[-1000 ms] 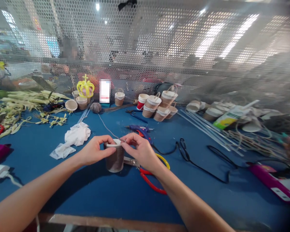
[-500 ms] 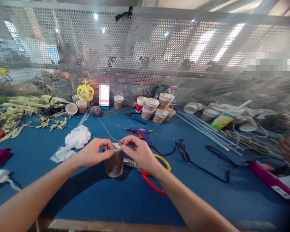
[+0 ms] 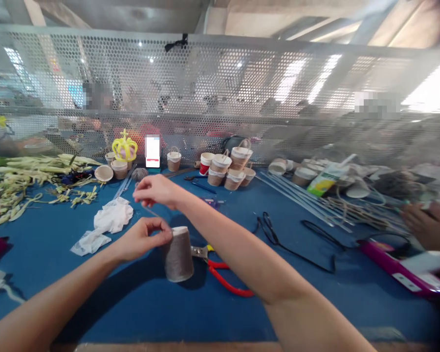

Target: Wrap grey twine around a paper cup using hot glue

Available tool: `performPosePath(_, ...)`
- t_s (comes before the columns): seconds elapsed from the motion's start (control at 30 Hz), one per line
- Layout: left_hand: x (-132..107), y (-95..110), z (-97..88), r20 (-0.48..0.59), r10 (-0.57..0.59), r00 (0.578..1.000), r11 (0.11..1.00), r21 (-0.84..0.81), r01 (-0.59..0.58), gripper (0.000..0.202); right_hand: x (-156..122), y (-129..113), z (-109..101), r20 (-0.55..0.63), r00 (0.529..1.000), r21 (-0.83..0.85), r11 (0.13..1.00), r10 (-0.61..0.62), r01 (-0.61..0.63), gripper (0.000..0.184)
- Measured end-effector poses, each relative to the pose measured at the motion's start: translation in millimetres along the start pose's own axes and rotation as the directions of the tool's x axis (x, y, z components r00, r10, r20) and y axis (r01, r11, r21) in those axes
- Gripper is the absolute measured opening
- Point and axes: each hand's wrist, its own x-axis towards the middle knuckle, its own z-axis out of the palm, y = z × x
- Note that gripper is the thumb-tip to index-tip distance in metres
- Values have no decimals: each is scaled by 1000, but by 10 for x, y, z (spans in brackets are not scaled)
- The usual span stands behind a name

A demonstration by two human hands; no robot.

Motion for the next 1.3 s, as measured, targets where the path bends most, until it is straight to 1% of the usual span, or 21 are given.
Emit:
performPosePath(0.07,34,-48,1,-83,3,997,994,-105,-11,26,60,59,-4,10,1000,-94,995,15,-14,13)
performPosePath(0.1,51,-70,-3,-135,10,991,988,-151,-31,26,58,101,-54,-32,999,-140,990,13,-17,14)
performPosePath(0.17,82,-107,-14,-248,16,969,973,-218,-72,28,-15,204,-243,-180,984,-231,973,-18,-24,14)
performPosePath(0.23,105,-140,-28,-340,7,940,967,-236,-92,27,-176,333,-498,-351,935,-322,944,-57,-64,17)
performPosePath(0.3,119,-173,-35,-412,4,911,973,-210,-99,25,-391,494,-732,-473,877,-403,906,-88,-127,22)
performPosePath(0.37,130,-210,-35,-454,5,891,984,-154,-84,23,-608,675,-883,-528,844,-456,869,-90,-192,29)
performPosePath(0.4,135,-228,-32,-466,2,885,990,-126,-69,22,-699,765,-923,-540,838,-473,852,-79,-224,35)
performPosePath(0.43,139,-245,-30,-472,1,882,993,-100,-55,22,-774,848,-942,-551,831,-486,838,-73,-248,39)
performPosePath(0.5,143,-269,-28,-474,-2,881,997,-74,-38,21,-864,983,-939,-565,822,-505,816,-65,-282,40)
performPosePath(0.57,139,-271,-34,-469,17,883,999,-26,-33,21,-887,1072,-918,-580,813,-510,802,-53,-311,39)
performPosePath(0.63,125,-247,-50,-449,55,892,997,80,-22,21,-874,1126,-909,-595,803,-498,799,-31,-339,40)
performPosePath(0.73,94,-181,-89,-378,118,918,965,263,-15,21,-842,1166,-932,-627,779,-452,811,9,-373,36)
performPosePath(0.87,74,-114,-150,-285,136,949,924,381,-18,21,-862,1062,-963,-665,744,-354,851,63,-388,24)
performPosePath(0.93,78,-107,-175,-258,124,958,922,387,-15,20,-919,914,-933,-644,761,-306,885,79,-350,20)
performPosePath(1.0,85,-115,-191,-244,122,962,927,376,-22,18,-1004,735,-858,-582,807,-251,922,100,-295,17)
performPosePath(1.07,92,-130,-198,-243,129,961,932,360,-34,17,-1097,577,-744,-502,855,-184,949,133,-255,19)
performPosePath(1.1,96,-138,-199,-243,133,961,935,353,-40,18,-1139,519,-679,-455,878,-89,974,148,-210,20)
performPosePath(1.13,98,-147,-198,-242,135,961,937,346,-44,18,-1176,481,-611,-445,883,-41,982,147,-185,23)
performPosePath(1.2,103,-164,-192,-249,134,959,941,335,-45,19,-1232,455,-475,-480,870,-40,988,110,-147,23)
performPosePath(1.23,105,-171,-188,-254,133,958,943,329,-43,20,-1252,463,-412,-475,876,-52,990,89,-129,20)
performPosePath(1.3,109,-183,-179,-268,131,955,948,316,-41,22,-1281,501,-304,-426,901,-52,992,81,-114,22)
